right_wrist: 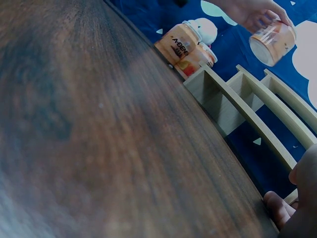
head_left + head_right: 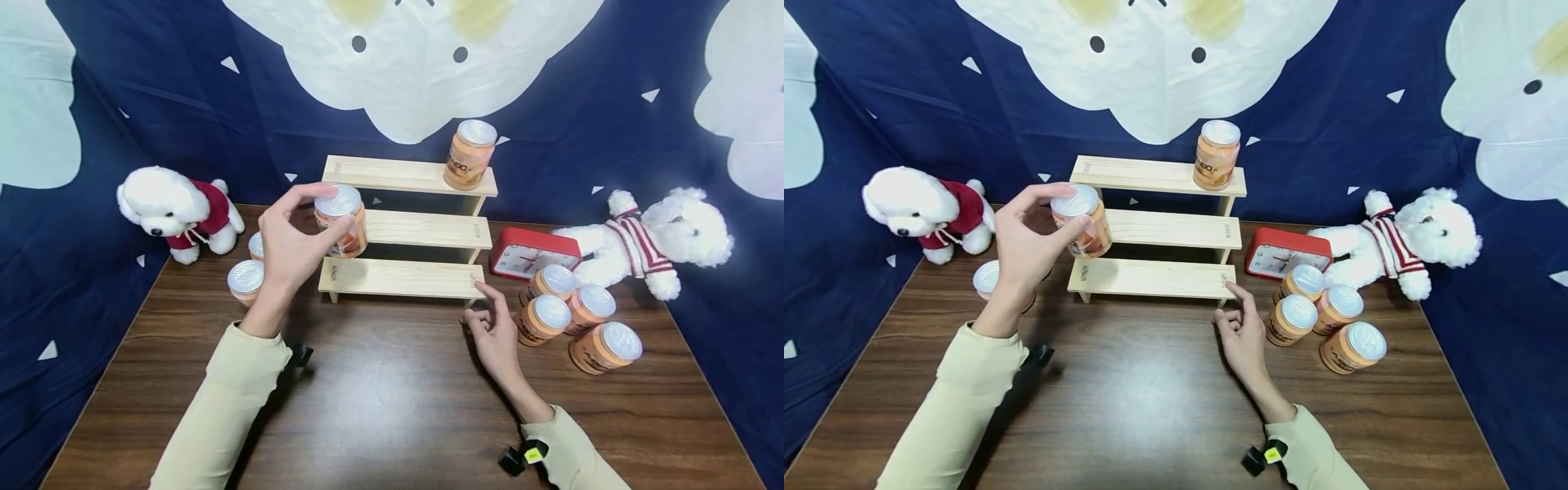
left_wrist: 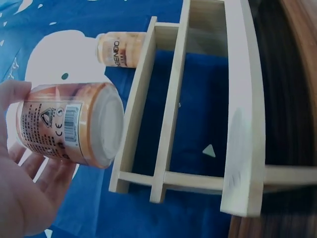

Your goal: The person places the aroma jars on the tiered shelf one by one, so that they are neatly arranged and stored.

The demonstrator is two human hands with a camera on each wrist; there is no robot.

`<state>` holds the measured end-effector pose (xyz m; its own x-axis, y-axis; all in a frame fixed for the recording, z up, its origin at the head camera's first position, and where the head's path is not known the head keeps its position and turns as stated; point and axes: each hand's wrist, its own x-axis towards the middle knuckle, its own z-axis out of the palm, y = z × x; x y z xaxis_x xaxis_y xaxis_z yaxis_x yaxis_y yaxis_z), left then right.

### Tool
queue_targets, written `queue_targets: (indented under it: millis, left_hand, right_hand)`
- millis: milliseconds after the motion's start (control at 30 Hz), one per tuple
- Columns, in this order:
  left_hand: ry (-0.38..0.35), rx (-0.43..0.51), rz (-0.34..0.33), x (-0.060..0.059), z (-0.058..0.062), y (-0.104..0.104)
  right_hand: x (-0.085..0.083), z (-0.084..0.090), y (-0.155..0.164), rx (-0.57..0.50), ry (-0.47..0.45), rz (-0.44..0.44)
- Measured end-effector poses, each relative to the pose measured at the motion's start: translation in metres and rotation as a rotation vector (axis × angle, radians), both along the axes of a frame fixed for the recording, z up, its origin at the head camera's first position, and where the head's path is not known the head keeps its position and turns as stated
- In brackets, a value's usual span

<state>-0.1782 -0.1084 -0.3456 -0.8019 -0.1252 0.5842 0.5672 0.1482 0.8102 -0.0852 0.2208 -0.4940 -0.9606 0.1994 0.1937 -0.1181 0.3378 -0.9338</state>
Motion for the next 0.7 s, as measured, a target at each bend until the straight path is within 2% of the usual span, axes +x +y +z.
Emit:
queue_targets:
  millis: [267,533,700]
  left_hand:
    - [0.006,0.048,-0.025,-0.017,0.002,0.02]
    - [0.017,0.029,-0.035,-0.034,0.017,0.046]
    - [-0.017,0.022,-0.018,-0.044,0.026,0.056]
  right_hand:
    - [0.0,0.001,-0.002,-0.007,-0.003,0.003]
    - [0.001,0.0,0.0,0.008,0.01,-0.02]
    - [0.0,0.001,-0.001,-0.005,0.001,-0.008]
